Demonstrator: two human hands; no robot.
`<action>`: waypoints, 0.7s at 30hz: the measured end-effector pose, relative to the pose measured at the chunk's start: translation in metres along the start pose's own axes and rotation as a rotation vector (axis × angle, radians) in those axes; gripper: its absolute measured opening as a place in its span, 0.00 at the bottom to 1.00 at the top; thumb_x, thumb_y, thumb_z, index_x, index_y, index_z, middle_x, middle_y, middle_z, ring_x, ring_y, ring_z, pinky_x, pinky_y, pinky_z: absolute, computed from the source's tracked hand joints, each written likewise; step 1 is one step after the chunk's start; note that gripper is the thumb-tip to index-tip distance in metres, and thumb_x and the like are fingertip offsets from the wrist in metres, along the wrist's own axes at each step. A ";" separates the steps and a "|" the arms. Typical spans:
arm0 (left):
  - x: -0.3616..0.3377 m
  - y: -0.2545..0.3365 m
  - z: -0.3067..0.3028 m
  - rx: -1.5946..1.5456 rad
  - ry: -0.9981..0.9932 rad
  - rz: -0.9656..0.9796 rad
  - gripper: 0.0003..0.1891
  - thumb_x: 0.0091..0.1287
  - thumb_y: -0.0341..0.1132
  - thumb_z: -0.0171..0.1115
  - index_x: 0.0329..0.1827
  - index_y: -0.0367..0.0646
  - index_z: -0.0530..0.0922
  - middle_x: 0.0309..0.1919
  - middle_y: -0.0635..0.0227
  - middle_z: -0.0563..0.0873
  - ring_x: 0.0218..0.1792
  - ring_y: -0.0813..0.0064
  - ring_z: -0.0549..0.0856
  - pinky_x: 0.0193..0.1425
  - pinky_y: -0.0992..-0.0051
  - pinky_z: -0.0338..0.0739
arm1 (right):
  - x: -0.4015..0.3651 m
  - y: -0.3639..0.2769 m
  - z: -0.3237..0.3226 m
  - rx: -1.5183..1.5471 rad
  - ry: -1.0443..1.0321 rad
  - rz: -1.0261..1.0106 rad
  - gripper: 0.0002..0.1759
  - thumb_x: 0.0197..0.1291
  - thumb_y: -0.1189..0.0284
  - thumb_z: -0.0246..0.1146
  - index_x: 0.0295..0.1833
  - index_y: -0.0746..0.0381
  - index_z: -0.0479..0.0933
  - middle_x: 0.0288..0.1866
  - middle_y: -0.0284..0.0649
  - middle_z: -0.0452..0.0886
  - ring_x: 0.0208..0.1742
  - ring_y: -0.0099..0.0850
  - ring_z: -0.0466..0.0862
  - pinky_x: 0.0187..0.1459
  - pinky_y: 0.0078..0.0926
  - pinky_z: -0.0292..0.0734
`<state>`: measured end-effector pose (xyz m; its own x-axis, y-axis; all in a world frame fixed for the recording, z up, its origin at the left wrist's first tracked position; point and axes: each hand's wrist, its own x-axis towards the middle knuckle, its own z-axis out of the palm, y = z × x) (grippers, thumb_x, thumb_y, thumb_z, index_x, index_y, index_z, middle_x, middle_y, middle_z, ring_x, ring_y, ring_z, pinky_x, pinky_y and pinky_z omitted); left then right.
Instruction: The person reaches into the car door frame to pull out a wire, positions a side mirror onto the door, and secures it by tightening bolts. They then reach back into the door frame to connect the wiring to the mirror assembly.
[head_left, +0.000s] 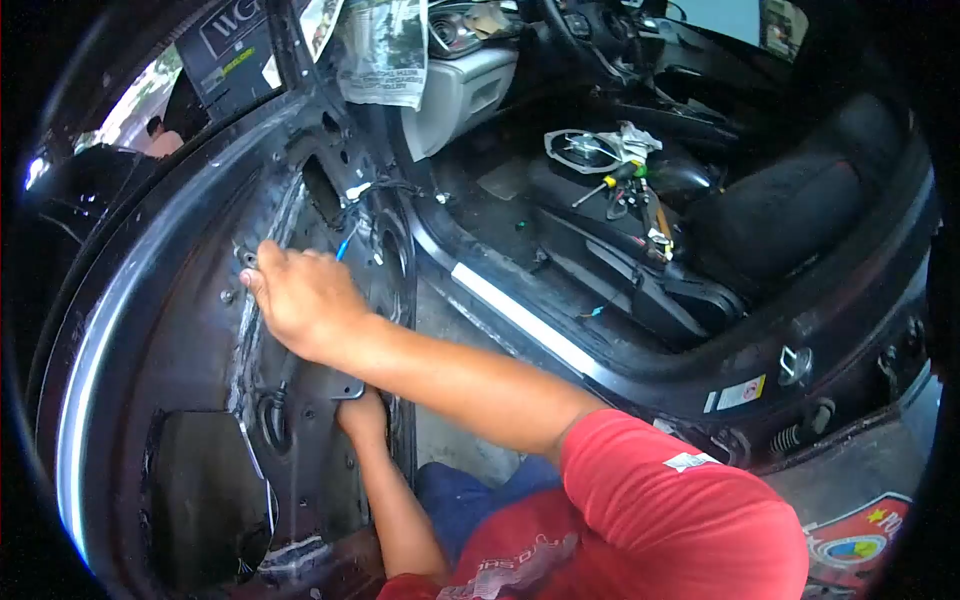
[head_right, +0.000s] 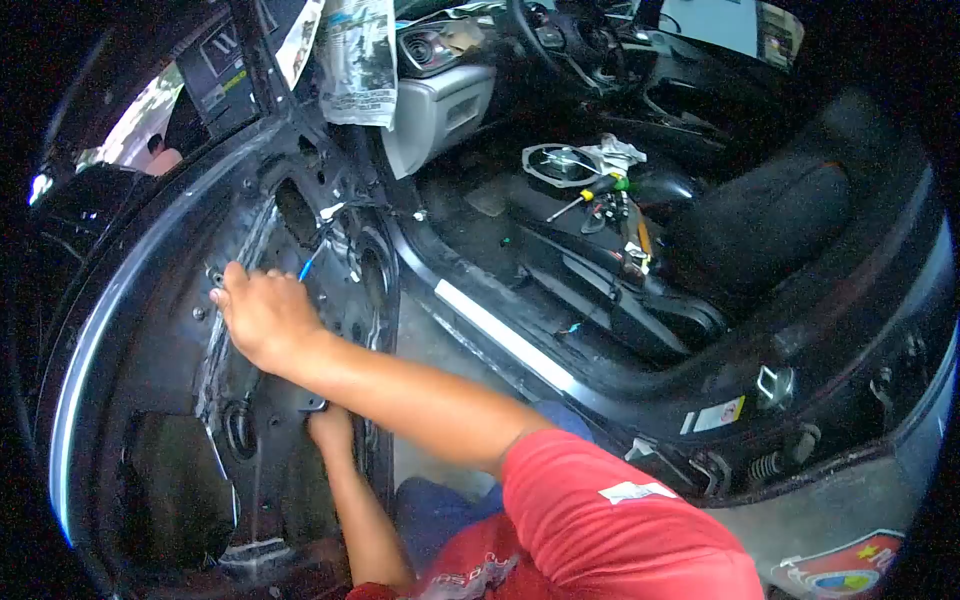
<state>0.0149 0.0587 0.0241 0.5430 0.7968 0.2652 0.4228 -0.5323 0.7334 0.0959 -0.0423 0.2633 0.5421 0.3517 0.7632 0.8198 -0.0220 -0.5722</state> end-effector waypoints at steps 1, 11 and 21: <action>-0.004 0.011 -0.003 0.005 -0.010 0.008 0.23 0.77 0.50 0.66 0.55 0.34 0.89 0.54 0.38 0.91 0.59 0.41 0.89 0.60 0.51 0.81 | -0.001 -0.007 -0.006 0.102 -0.143 0.124 0.21 0.82 0.54 0.56 0.49 0.63 0.76 0.44 0.59 0.88 0.49 0.65 0.85 0.51 0.62 0.79; 0.002 -0.007 0.003 -0.102 0.043 0.040 0.34 0.74 0.59 0.72 0.61 0.30 0.87 0.63 0.39 0.89 0.67 0.44 0.86 0.73 0.58 0.75 | 0.041 0.030 -0.056 -0.147 -0.271 -0.392 0.16 0.80 0.57 0.59 0.56 0.57 0.82 0.54 0.49 0.86 0.60 0.56 0.83 0.63 0.54 0.79; 0.001 -0.002 -0.002 -0.046 -0.022 -0.053 0.35 0.73 0.59 0.73 0.62 0.29 0.86 0.64 0.39 0.88 0.69 0.40 0.84 0.73 0.57 0.76 | 0.078 0.022 -0.058 -0.568 -0.104 -1.044 0.12 0.73 0.56 0.64 0.51 0.51 0.83 0.50 0.40 0.81 0.60 0.42 0.81 0.57 0.47 0.79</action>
<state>0.0131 0.0611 0.0241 0.5369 0.8166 0.2118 0.4175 -0.4753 0.7745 0.1669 -0.0697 0.3279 -0.4317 0.5192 0.7376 0.8340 -0.0817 0.5457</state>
